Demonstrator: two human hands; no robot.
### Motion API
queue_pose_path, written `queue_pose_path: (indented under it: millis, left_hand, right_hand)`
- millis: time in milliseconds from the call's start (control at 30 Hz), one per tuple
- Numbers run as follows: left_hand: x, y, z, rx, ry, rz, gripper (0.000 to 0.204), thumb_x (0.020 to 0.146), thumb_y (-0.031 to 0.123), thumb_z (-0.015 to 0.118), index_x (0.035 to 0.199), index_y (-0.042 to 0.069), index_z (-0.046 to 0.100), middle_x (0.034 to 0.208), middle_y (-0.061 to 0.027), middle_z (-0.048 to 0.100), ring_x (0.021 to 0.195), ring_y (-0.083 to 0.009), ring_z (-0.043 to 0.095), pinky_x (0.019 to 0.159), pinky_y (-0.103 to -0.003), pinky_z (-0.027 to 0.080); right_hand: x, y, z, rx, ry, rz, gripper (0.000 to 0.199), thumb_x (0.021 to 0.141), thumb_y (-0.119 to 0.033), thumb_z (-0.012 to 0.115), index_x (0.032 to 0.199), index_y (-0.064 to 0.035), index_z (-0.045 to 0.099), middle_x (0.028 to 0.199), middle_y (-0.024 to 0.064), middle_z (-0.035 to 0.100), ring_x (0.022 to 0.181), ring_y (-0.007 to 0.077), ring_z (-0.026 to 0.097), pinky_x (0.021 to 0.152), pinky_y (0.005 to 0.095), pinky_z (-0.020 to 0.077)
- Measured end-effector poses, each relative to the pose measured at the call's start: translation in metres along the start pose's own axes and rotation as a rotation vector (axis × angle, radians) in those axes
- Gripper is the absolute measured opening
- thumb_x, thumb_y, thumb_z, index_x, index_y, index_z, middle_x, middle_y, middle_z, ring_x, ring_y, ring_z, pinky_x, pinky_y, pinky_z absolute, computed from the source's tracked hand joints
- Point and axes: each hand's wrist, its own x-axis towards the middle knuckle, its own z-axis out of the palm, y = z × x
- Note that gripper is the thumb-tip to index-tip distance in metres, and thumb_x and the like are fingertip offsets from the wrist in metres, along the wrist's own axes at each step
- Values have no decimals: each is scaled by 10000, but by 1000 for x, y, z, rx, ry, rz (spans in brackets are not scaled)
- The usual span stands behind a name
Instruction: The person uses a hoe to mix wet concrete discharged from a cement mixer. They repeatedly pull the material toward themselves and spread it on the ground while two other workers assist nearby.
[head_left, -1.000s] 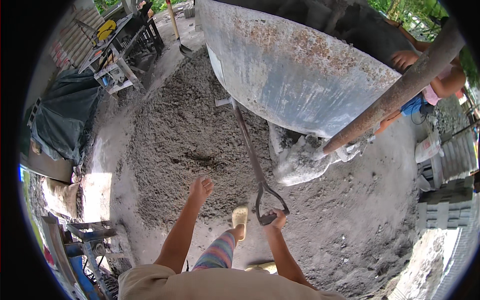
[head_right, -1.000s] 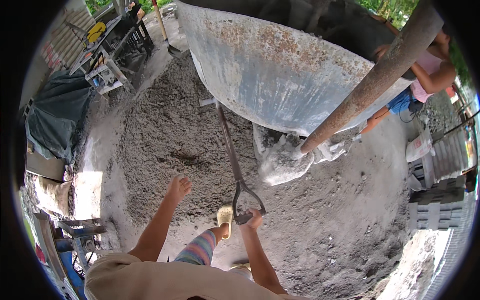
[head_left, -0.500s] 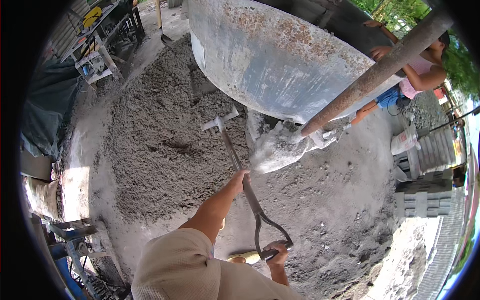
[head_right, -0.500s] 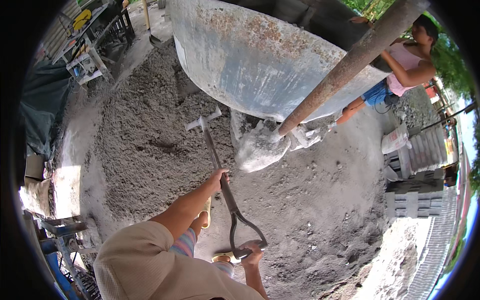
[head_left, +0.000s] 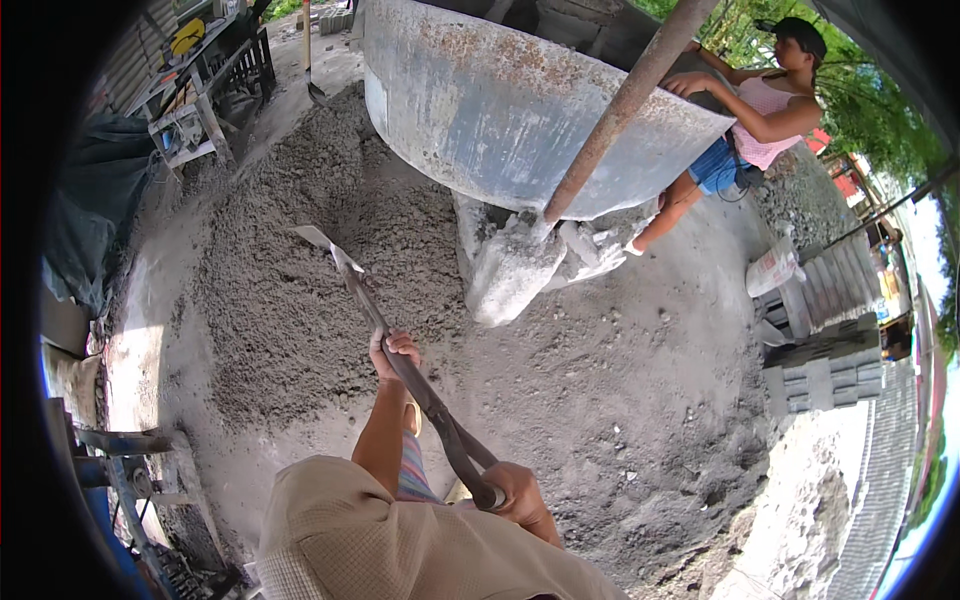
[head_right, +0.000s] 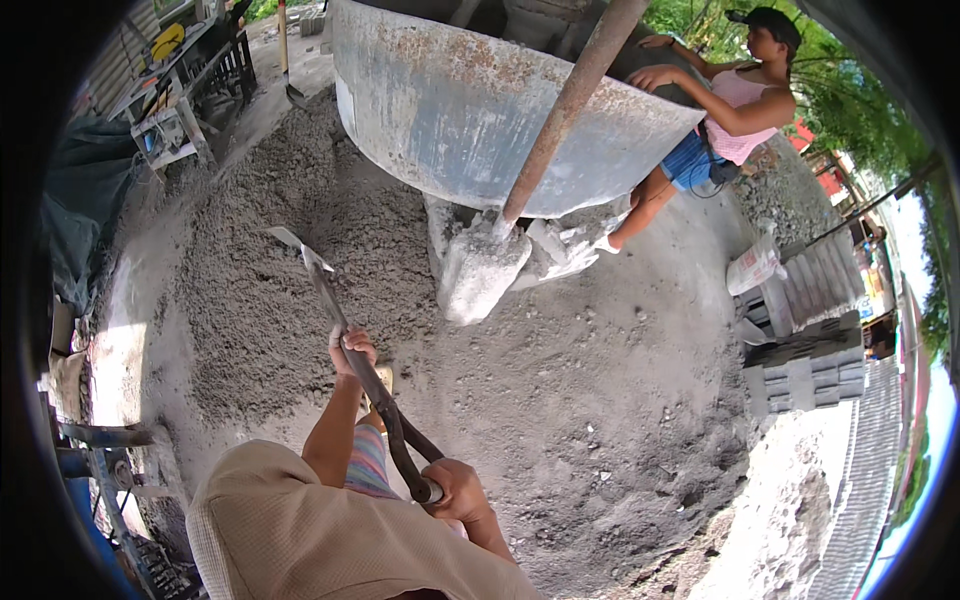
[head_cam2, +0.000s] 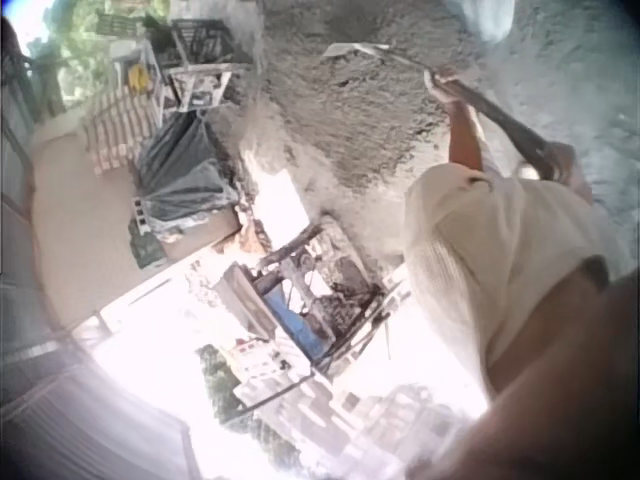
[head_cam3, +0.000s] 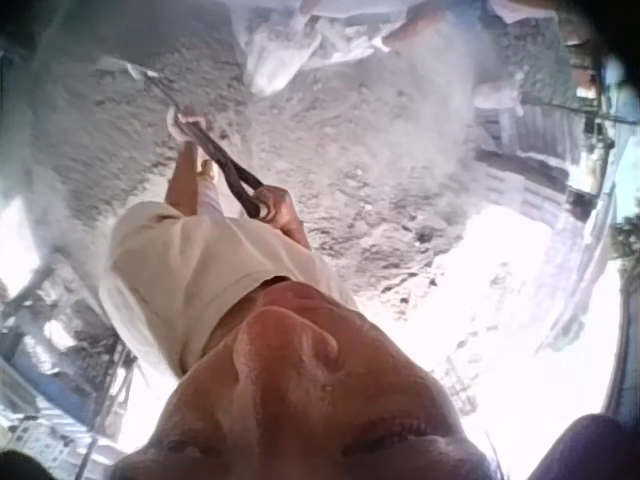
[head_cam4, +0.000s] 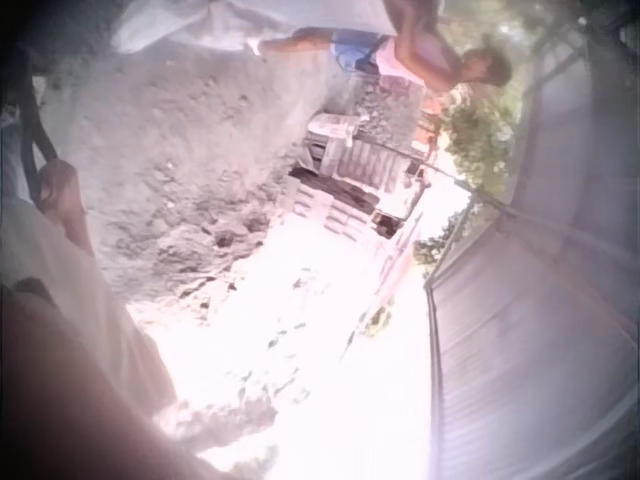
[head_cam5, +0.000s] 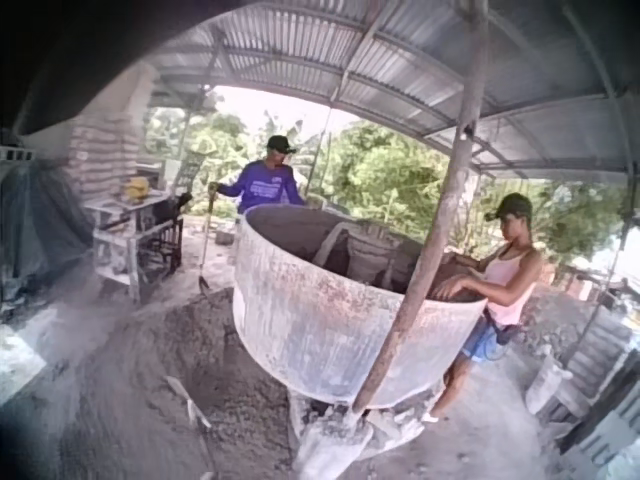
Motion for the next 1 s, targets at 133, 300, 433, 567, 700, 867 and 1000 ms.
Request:
queue_pose_path:
  millis: [133,300,433,567,700,867,1000]
  left_hand:
    - [-45,-32,28,3,-190,24,304,749,329,550,795,31,508,567,45,440,484,-64,433,531,-237,395]
    - [-109,-84,67,247,184,72,289,777,324,530,850,45,514,650,-8,488,582,-111,486,600,-264,438]
    - [-164,-121,65,319,268,19,232,773,280,551,832,58,514,715,-40,519,643,-167,515,632,-299,457]
    - [-211,-141,48,621,242,-31,289,763,290,566,893,45,483,804,-62,534,748,-202,541,696,-355,449]
    - [-243,-137,0,457,393,-34,316,750,284,576,921,42,465,830,-81,532,785,-237,536,723,-401,438]
    - [-295,-119,-38,331,668,-78,548,712,366,568,1038,-29,372,926,-158,473,885,-285,486,801,-418,399]
    - [-329,-109,-12,317,731,-114,664,706,408,545,1101,-66,299,977,-172,440,934,-296,462,833,-426,379]
  right_hand:
    - [-40,-25,-15,-191,-70,-256,316,426,-154,640,715,-86,531,656,66,517,611,259,529,535,345,414]
    - [-87,-60,-12,-198,-40,-257,244,463,-111,638,676,-70,526,622,82,523,563,268,531,497,336,417]
    - [-107,-96,-15,-278,15,-298,193,501,-98,630,658,-63,522,574,86,522,512,268,534,457,327,412]
    - [-125,-121,-18,-345,34,-266,197,509,-110,618,677,-56,530,587,90,542,529,282,546,475,333,425]
    - [-148,-104,-4,-319,58,-14,211,527,-128,599,715,-48,546,577,121,546,534,298,548,493,338,431]
    - [-175,-81,51,-273,15,180,250,527,-136,583,753,-32,551,578,140,544,517,282,546,515,328,435]
    - [-179,-86,93,-203,-91,307,261,562,-159,576,790,-38,533,616,170,546,602,342,547,543,356,429]
